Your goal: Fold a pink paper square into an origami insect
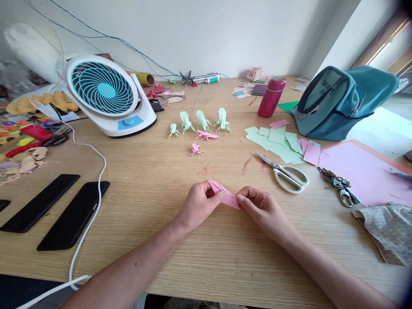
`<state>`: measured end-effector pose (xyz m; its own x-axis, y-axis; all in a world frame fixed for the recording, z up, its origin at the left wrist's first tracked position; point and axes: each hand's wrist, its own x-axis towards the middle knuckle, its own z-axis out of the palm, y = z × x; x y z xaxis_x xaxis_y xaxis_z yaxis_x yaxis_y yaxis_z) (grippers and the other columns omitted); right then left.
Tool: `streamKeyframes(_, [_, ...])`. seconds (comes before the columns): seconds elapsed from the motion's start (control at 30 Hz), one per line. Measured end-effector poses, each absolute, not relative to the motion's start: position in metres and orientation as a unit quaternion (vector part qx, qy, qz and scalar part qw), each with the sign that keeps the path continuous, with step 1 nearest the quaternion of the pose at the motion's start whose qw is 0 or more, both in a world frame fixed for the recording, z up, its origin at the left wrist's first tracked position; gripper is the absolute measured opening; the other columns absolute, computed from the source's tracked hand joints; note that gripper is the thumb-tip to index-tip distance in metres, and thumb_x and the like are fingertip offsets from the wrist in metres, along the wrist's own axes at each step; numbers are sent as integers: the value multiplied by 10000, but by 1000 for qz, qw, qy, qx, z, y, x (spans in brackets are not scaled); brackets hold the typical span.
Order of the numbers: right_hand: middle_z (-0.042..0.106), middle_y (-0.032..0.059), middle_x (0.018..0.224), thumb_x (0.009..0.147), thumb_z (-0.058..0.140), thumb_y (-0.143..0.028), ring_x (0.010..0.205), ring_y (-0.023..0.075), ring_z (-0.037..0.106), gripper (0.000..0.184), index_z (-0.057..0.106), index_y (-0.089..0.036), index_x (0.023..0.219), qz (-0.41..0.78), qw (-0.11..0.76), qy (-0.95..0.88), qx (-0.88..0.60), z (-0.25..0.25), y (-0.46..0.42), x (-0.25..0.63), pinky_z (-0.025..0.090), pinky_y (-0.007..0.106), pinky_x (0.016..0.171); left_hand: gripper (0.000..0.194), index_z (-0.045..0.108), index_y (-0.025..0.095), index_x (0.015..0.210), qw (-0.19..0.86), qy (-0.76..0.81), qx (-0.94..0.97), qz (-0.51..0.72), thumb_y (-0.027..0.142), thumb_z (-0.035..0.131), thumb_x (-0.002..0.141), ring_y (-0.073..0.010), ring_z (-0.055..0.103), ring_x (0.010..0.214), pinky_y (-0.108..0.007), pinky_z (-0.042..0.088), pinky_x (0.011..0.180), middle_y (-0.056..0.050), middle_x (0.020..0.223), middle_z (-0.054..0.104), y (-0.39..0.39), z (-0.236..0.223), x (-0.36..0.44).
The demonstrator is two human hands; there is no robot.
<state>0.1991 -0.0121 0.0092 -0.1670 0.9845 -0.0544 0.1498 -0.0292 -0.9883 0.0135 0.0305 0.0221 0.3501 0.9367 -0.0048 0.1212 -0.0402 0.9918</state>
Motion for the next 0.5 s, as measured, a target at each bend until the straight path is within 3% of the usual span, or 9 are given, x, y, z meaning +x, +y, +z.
streamKeyframes(0.13, [503,-18,689,959,498,-490,637,125,430,371,556,-188,752,507,398,-569,-510,9,-12,199,339,255,579,176,645,133,730,539,442,608,380,280,690,815,-124,592,701,-236,464,668,-14,735,660,31,20,13])
streamKeyframes(0.5, [480,-38,644,887,619,-444,584,108,378,289,583,-181,773,510,382,-570,-519,8,-12,196,267,260,527,185,609,145,666,574,442,559,404,266,710,764,-107,564,681,-218,439,642,9,704,627,25,16,17])
